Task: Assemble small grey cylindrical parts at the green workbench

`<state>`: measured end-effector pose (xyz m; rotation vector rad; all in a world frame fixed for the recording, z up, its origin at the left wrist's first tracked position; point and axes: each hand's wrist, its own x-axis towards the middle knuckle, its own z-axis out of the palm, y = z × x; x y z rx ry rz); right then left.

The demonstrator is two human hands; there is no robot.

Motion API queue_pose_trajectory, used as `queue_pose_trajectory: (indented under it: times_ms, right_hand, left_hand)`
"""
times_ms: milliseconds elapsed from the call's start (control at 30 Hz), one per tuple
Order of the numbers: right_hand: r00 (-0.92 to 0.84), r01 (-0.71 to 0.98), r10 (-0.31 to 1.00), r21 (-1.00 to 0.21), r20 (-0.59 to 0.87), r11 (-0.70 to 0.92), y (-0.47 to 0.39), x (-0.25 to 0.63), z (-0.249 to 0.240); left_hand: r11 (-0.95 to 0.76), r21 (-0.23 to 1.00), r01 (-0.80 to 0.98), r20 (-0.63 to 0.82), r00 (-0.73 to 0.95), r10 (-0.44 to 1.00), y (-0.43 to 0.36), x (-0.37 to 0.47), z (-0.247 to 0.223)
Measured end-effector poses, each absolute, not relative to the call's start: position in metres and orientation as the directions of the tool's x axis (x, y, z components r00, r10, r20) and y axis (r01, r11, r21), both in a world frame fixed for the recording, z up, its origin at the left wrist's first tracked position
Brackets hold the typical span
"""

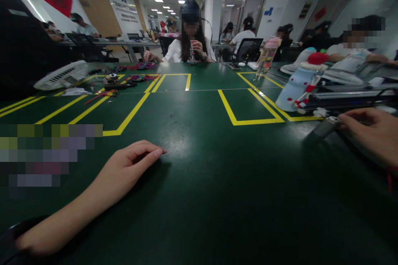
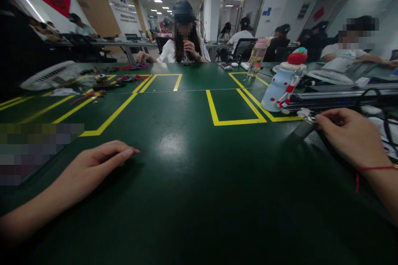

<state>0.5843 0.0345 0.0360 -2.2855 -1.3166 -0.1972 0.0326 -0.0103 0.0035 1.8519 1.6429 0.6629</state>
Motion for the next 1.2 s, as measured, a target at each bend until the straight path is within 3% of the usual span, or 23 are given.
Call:
queue_pose_trajectory:
  times_ms: [267, 500, 667, 767, 1100, 1200]
  right_hand:
    - [0.528, 0.832, 0.814, -0.343, 0.242, -0.437, 0.032, 0.584, 0.041]
    - [0.526, 0.843, 0.784, -0.321, 0.331, -0.431, 0.034, 0.584, 0.037]
    - [0.603, 0.768, 0.763, -0.429, 0.234, -0.476, 0.033, 0.58, 0.038]
    - [0.568, 0.785, 0.77, -0.472, 0.289, -0.401, 0.03, 0.577, 0.035]
    - [0.521, 0.843, 0.756, -0.375, 0.396, -0.385, 0.038, 0.585, 0.007]
    - [0.38, 0.892, 0.777, -0.42, 0.502, -0.165, 0.031, 0.557, 0.003]
  left_hand:
    - [-0.077, 0.693, 0.717, -0.011, 0.117, 0.993, -0.012, 0.035, 0.007]
    - [-0.065, 0.685, 0.726, -0.028, 0.116, 0.993, -0.012, 0.036, 0.008]
    - [-0.073, 0.684, 0.726, -0.011, 0.111, 0.994, -0.012, 0.035, 0.007]
    - [-0.07, 0.682, 0.728, -0.02, 0.114, 0.993, -0.011, 0.033, 0.005]
    - [-0.072, 0.7, 0.71, -0.019, 0.12, 0.993, -0.009, 0.028, -0.001]
    - [-0.092, 0.694, 0.714, 0.0, 0.127, 0.992, -0.009, 0.03, -0.001]
